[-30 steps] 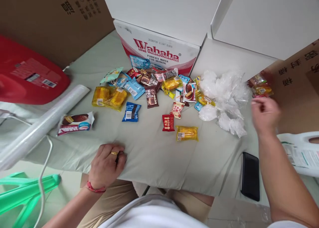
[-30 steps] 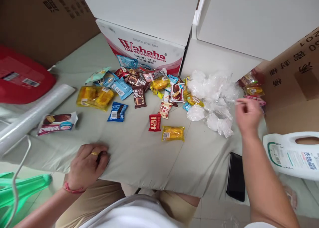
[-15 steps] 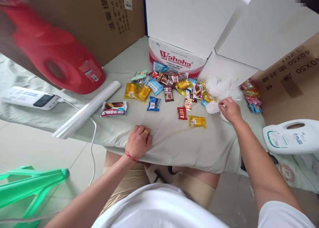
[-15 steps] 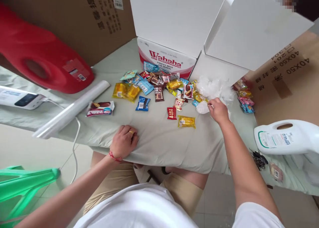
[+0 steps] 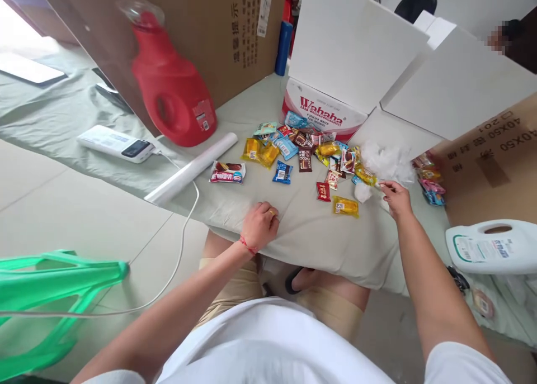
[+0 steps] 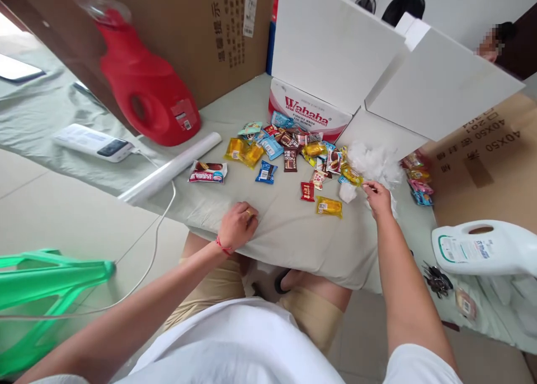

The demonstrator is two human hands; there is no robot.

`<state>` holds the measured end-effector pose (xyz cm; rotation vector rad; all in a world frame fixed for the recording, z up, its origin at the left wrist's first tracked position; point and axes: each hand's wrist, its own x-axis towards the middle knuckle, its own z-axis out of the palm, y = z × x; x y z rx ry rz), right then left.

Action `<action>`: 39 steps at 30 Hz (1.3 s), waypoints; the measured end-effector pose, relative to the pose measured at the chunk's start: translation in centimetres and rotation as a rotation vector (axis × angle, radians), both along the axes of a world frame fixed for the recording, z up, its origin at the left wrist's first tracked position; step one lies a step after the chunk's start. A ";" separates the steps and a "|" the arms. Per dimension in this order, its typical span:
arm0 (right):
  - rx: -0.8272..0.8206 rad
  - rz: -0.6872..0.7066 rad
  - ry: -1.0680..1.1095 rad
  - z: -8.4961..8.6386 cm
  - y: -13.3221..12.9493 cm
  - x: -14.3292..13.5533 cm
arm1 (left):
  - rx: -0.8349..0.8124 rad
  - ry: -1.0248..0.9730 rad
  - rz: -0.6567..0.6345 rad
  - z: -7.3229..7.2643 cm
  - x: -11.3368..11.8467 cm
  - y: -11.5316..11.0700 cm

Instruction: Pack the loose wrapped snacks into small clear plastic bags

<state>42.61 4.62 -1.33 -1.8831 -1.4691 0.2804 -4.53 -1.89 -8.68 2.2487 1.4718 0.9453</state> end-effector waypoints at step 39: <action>0.420 -0.170 1.062 -0.6 -9.4 -7.1 | -0.896 -1.143 -0.025 5.4 19.6 6.2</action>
